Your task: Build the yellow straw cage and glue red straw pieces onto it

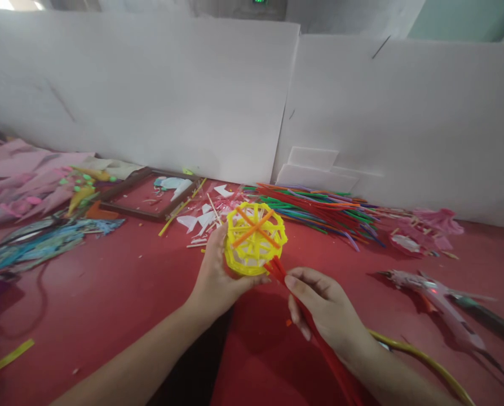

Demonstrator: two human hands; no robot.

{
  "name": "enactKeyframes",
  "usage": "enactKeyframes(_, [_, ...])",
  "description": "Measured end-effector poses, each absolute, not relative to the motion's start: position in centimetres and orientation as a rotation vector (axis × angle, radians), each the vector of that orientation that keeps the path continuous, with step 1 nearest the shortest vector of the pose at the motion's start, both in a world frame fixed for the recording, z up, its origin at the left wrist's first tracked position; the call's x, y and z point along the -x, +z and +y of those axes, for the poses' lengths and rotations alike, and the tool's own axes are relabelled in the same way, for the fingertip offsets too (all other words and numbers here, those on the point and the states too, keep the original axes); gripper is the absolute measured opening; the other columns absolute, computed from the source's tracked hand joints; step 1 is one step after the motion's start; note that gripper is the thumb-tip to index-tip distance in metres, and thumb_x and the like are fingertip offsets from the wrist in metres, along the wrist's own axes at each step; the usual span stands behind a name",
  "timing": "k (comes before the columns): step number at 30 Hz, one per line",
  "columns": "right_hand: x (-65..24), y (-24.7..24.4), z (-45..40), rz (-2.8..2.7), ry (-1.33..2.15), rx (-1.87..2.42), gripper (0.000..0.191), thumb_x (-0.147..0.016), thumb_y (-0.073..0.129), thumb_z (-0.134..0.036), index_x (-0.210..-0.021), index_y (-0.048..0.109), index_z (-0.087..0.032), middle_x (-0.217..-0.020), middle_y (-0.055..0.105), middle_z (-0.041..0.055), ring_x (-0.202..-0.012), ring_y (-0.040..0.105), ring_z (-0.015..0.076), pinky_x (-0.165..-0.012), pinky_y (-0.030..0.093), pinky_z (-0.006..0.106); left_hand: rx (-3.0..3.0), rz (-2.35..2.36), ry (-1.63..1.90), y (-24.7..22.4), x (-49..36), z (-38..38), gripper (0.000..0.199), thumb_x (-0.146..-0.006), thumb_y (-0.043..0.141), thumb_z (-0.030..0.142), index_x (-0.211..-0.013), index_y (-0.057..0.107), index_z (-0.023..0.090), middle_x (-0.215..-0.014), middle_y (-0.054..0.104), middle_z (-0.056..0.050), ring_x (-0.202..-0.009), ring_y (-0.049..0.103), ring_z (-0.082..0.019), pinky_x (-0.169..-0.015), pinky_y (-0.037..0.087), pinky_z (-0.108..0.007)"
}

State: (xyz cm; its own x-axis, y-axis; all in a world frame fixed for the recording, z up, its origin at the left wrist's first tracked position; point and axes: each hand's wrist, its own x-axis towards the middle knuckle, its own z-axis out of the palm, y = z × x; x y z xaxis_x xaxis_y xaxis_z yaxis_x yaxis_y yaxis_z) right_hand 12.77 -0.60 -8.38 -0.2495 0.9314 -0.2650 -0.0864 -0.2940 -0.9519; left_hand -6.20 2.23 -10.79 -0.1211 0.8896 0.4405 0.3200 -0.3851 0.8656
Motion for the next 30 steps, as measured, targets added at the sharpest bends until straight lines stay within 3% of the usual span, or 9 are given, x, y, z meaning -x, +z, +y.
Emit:
enactKeyframes(5, [-12.8, -8.5, -0.4, -1.116, 1.634, 1.229, 0.039, -0.074, 0.067, -0.054, -0.083, 0.056, -0.018, -0.042, 0.055, -0.0076, -0.028, 0.041, 0.0054, -0.031, 0.029, 0.016, -1.637, 1.467, 1.404, -10.8, 7.1, 3.4, 0.093, -0.049, 0.090, 0.036, -0.129, 0.045, 0.021, -0.125, 0.054, -0.012, -0.122, 0.053, -0.034, -0.105, 0.040, -0.056])
enactKeyframes(16, [-12.9, -9.1, 0.4, -1.047, 1.604, 1.238, 0.042, -0.070, 0.068, -0.057, -0.080, 0.055, -0.018, -0.041, 0.054, -0.0079, -0.028, 0.040, 0.0062, -0.033, 0.030, 0.019, -1.669, 1.608, 1.210, -10.4, 7.9, 4.5, 0.081, -0.051, 0.085, 0.034, -0.120, 0.045, 0.018, -0.114, 0.057, -0.011, -0.112, 0.058, -0.032, -0.099, 0.046, -0.054])
enactKeyframes(24, [-12.8, -9.9, 0.7, -1.032, 1.605, 1.244, 0.042, -0.071, 0.068, -0.056, -0.081, 0.055, -0.018, -0.042, 0.053, -0.0085, -0.028, 0.041, 0.0070, -0.034, 0.029, 0.020, -1.756, 1.639, 1.305, -11.0, 8.3, 5.5, 0.089, -0.052, 0.083, 0.037, -0.127, 0.038, 0.020, -0.132, 0.045, -0.015, -0.128, 0.047, -0.036, -0.107, 0.037, -0.054])
enactKeyframes(28, [-12.7, -10.0, 0.8, -0.993, 1.586, 1.236, 0.044, -0.069, 0.069, -0.058, -0.079, 0.055, -0.018, -0.041, 0.052, -0.0082, -0.028, 0.042, 0.0073, -0.033, 0.029, 0.019, -1.770, 1.871, 1.529, -10.3, 7.7, 3.8, 0.103, -0.038, 0.088, 0.049, -0.122, 0.039, 0.019, -0.128, 0.042, -0.015, -0.126, 0.041, -0.041, -0.105, 0.033, -0.062])
enactKeyframes(30, [-12.6, -9.8, 0.7, -0.973, 1.567, 1.239, 0.046, -0.066, 0.071, -0.060, -0.077, 0.054, -0.018, -0.041, 0.052, -0.0081, -0.028, 0.041, 0.0073, -0.032, 0.028, 0.019, -1.649, 1.834, 1.673, -9.5, 6.5, 1.9, 0.078, -0.055, 0.082, 0.050, -0.115, 0.042, 0.020, -0.119, 0.045, -0.012, -0.114, 0.048, -0.033, -0.100, 0.039, -0.056])
